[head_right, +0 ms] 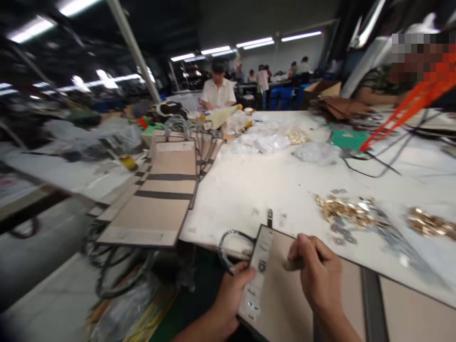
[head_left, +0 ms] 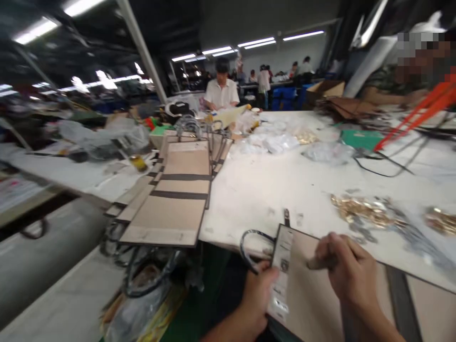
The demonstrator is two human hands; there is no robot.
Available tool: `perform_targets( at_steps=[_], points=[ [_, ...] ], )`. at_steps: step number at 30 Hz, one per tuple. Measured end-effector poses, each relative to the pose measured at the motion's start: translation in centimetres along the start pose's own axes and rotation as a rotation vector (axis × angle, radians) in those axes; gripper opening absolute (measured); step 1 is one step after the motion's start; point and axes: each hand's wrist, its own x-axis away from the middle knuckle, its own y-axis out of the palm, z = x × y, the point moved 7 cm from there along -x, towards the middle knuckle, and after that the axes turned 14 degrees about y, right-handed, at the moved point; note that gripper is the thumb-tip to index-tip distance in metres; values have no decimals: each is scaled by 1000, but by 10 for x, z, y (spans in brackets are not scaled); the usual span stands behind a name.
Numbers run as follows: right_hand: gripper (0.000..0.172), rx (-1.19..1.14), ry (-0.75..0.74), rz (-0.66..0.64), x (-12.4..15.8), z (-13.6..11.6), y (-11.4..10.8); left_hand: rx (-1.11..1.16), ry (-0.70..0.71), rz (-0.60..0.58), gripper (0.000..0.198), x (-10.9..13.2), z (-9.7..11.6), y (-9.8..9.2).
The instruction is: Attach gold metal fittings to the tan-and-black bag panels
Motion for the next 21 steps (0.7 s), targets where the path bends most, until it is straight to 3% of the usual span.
perform_targets(
  at_steps=[4, 11, 17, 21],
  points=[
    [46, -178, 90, 40, -6, 10, -6, -6, -6, -21, 36, -7, 4, 12],
    [50, -599, 268, 40, -12, 24, 10, 1, -21, 4, 40, -3, 14, 17],
    [48, -607, 276, 3, -10, 30, 29, 23, -64, 28, 40, -3, 12, 18],
    [44, -444, 127, -77, 0, 23, 43, 26, -79, 36, 39, -2, 13, 19]
  ],
)
